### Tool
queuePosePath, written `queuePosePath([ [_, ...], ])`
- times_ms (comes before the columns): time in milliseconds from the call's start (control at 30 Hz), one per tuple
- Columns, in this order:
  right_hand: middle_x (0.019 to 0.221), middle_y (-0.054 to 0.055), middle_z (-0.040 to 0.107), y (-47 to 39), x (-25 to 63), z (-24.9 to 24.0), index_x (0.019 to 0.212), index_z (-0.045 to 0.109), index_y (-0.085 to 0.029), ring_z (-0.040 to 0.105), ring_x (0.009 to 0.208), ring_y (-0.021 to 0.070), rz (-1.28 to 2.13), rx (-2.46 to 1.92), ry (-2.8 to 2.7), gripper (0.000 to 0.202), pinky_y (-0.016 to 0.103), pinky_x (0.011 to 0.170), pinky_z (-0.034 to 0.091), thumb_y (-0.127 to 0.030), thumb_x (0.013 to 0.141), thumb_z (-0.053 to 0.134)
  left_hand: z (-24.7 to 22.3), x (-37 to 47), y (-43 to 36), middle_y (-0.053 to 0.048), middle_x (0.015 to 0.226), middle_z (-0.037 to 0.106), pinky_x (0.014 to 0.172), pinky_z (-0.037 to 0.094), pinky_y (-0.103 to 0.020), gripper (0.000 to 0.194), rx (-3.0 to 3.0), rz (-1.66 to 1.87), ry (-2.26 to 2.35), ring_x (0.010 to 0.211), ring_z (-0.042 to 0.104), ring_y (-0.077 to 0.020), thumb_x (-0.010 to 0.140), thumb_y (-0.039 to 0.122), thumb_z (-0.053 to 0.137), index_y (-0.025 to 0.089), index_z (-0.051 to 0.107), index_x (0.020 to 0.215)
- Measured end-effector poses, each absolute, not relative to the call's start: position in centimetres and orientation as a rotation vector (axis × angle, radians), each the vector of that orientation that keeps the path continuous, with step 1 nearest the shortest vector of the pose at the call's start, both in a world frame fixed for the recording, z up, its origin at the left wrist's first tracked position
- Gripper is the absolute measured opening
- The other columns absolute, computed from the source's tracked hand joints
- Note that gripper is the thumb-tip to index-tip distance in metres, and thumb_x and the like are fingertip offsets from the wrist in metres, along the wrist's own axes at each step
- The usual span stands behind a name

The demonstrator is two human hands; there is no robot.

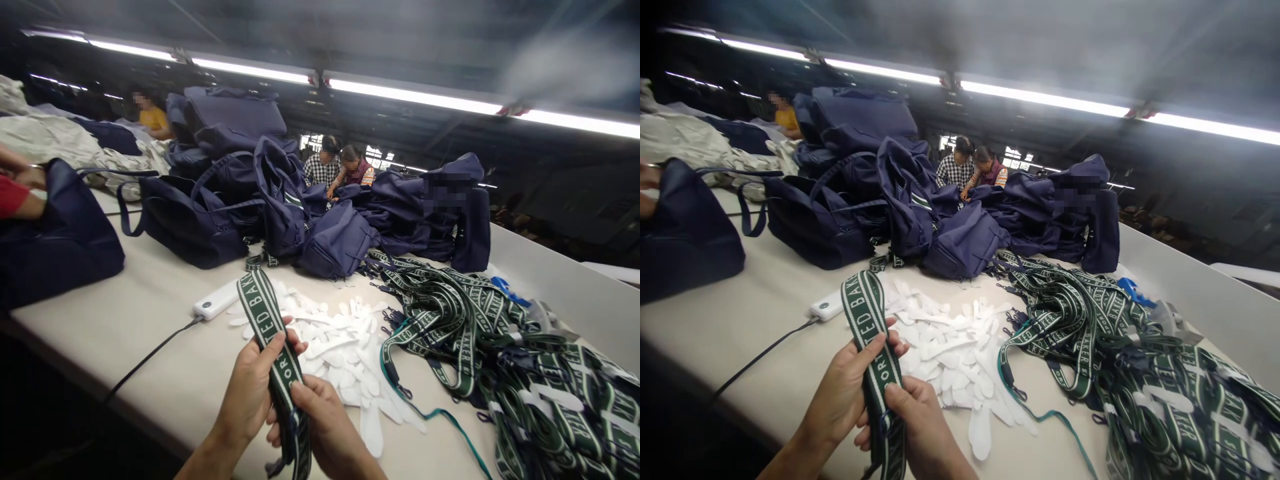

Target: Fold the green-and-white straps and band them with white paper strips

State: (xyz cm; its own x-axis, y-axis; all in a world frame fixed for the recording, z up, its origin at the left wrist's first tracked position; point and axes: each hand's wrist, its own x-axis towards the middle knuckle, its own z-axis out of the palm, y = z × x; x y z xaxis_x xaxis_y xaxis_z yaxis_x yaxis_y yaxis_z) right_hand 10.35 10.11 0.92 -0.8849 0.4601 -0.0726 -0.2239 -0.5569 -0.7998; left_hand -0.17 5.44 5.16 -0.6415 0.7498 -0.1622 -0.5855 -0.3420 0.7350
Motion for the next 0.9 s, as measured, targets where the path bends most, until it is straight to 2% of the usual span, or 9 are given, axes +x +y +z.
queuePosePath([
  [133,0.076,0.013,0.07,10.0,9.6,1.3,0.084,0.066,-0.006,0.065,0.049,0.0123,2.429,-0.443,-1.184,0.046,0.016,0.045,0.051,-0.051,0.076,0.075,6.1,-0.9,5.3,-0.003,0.084,0.063,0.054,0.054,-0.016,0.029,0.253,2.051,1.021,0.075,0.066,-0.0144,0.084,0.024,0.068,0.016,0.063,0.111],
  [233,0.08,0.012,0.07,9.6,9.0,1.2,0.086,0.065,-0.008,0.064,0.05,0.0122,2.425,-0.492,-1.162,0.045,0.017,0.045,0.051,-0.05,0.075,0.076,5.9,-1.5,5.0,-0.004,0.087,0.063,0.045,0.049,-0.015,0.031,0.285,2.055,1.032,0.074,0.066,-0.0157,0.083,0.028,0.069,0.017,0.063,0.111],
  [333,0.08,0.012,0.07,9.1,8.7,0.9,0.087,0.064,-0.008,0.064,0.05,0.0118,2.409,-0.514,-1.156,0.042,0.017,0.045,0.05,-0.048,0.077,0.074,5.2,-1.8,4.8,-0.003,0.087,0.063,0.054,0.054,-0.019,0.033,0.278,2.084,1.025,0.078,0.067,-0.016,0.082,0.031,0.071,0.016,0.063,0.11],
  [433,0.07,0.008,0.068,8.3,8.8,0.5,0.089,0.063,-0.009,0.06,0.047,0.0105,2.392,-0.527,-1.171,0.04,0.017,0.046,0.048,-0.047,0.082,0.07,4.6,-1.7,4.8,-0.002,0.086,0.063,0.065,0.056,-0.02,0.033,0.242,2.123,1.033,0.077,0.065,-0.0138,0.081,0.032,0.072,0.016,0.064,0.109],
  [567,0.063,0.003,0.064,7.2,9.1,-0.2,0.098,0.06,-0.012,0.059,0.051,0.0102,2.333,-0.5,-1.262,0.037,0.017,0.053,0.046,-0.047,0.087,0.065,4.5,-1.3,4.7,-0.001,0.085,0.063,0.068,0.055,-0.017,0.033,0.151,2.198,1.05,0.075,0.064,-0.0112,0.079,0.031,0.074,0.016,0.065,0.107],
  [767,0.084,0.002,0.062,6.6,9.8,-0.9,0.1,0.056,-0.017,0.056,0.071,0.0123,2.111,-0.493,-1.509,0.035,0.022,0.066,0.046,-0.05,0.09,0.062,4.2,-1.0,4.2,0.0,0.083,0.063,0.069,0.056,-0.02,0.032,0.187,2.192,1.025,0.07,0.064,-0.0109,0.08,0.031,0.074,0.016,0.064,0.106],
  [833,0.092,0.002,0.061,7.2,10.1,-0.6,0.104,0.057,-0.017,0.055,0.081,0.0134,2.147,-0.432,-1.57,0.034,0.024,0.074,0.045,-0.047,0.088,0.065,4.1,-1.4,4.0,0.0,0.085,0.063,0.068,0.058,-0.024,0.032,0.212,2.19,1.062,0.066,0.063,-0.011,0.08,0.032,0.073,0.018,0.063,0.107],
  [900,0.092,0.002,0.06,8.1,10.3,-0.1,0.105,0.059,-0.017,0.055,0.082,0.0129,2.29,-0.354,-1.583,0.034,0.023,0.074,0.044,-0.045,0.087,0.067,4.2,-2.0,3.8,0.0,0.086,0.062,0.068,0.058,-0.025,0.031,0.211,2.22,1.063,0.064,0.062,-0.0101,0.081,0.031,0.072,0.018,0.063,0.107],
])
